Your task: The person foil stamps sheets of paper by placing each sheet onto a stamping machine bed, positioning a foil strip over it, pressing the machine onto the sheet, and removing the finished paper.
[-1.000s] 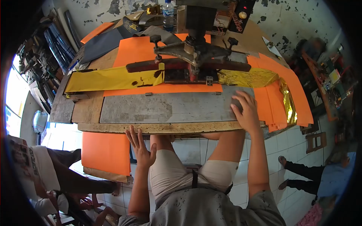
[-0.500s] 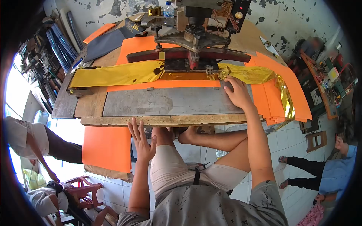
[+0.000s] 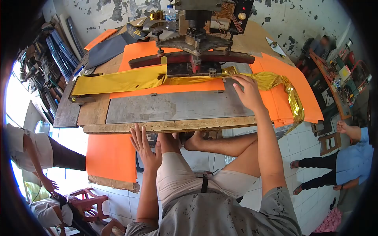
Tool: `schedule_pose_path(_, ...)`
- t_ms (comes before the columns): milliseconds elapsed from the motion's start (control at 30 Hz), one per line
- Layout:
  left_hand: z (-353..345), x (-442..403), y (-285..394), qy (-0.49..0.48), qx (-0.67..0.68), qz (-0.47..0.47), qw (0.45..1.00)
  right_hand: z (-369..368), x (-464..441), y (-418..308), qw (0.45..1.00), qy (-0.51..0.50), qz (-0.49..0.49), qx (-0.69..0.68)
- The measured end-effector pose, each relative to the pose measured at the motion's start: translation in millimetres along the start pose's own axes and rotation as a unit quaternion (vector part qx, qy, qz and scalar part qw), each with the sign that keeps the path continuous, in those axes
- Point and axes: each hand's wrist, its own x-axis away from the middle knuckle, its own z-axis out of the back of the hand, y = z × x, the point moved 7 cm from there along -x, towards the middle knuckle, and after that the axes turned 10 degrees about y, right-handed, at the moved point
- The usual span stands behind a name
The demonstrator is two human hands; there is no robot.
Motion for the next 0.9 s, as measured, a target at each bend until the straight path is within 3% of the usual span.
schedule_pose_path(67,2.7,-2.2,14.5,0.031,-0.003,0.006,0.999,11.9,0.9,-3.7,1.0,0.02,0.003,-0.016)
schedule_pose_path(200,0.4,-20.4,71.4,0.044,0.154,-0.022,0.987,33.5,2.6,-10.6,0.999,0.016,-0.01,-0.04)
schedule_pose_path(300,-27.1,-21.6,113.9,-0.079,0.328,0.014,0.941,48.1,15.3,-19.6,0.997,-0.03,-0.039,-0.064)
schedule_pose_path(367,-64.7,-11.4,139.5,-0.208,0.485,0.144,0.837,61.9,29.2,-34.6,0.995,-0.045,-0.043,-0.08)
schedule_pose_path(467,-97.5,-3.7,187.1,-0.248,0.683,0.277,0.628,84.6,62.7,-69.7,0.995,-0.04,-0.03,-0.087)
schedule_pose_path(567,-114.8,10.3,207.5,-0.286,0.696,0.293,0.591,103.7,99.8,-106.0,0.994,-0.068,-0.037,-0.071)
schedule_pose_path(600,-114.4,17.5,210.2,-0.258,0.714,0.352,0.547,109.2,110.9,-116.4,0.994,-0.084,-0.029,-0.058)
schedule_pose_path(700,-118.1,49.0,211.0,-0.331,0.717,0.38,0.481,107.4,146.6,-131.5,0.988,-0.119,-0.033,-0.094)
schedule_pose_path(833,-119.4,85.9,202.8,-0.307,0.683,0.479,0.459,103.6,171.0,-145.8,0.977,-0.145,-0.032,-0.15)
schedule_pose_path(900,-121.7,94.3,199.1,-0.32,0.677,0.482,0.454,106.0,173.1,-146.2,0.977,-0.152,-0.031,-0.145)
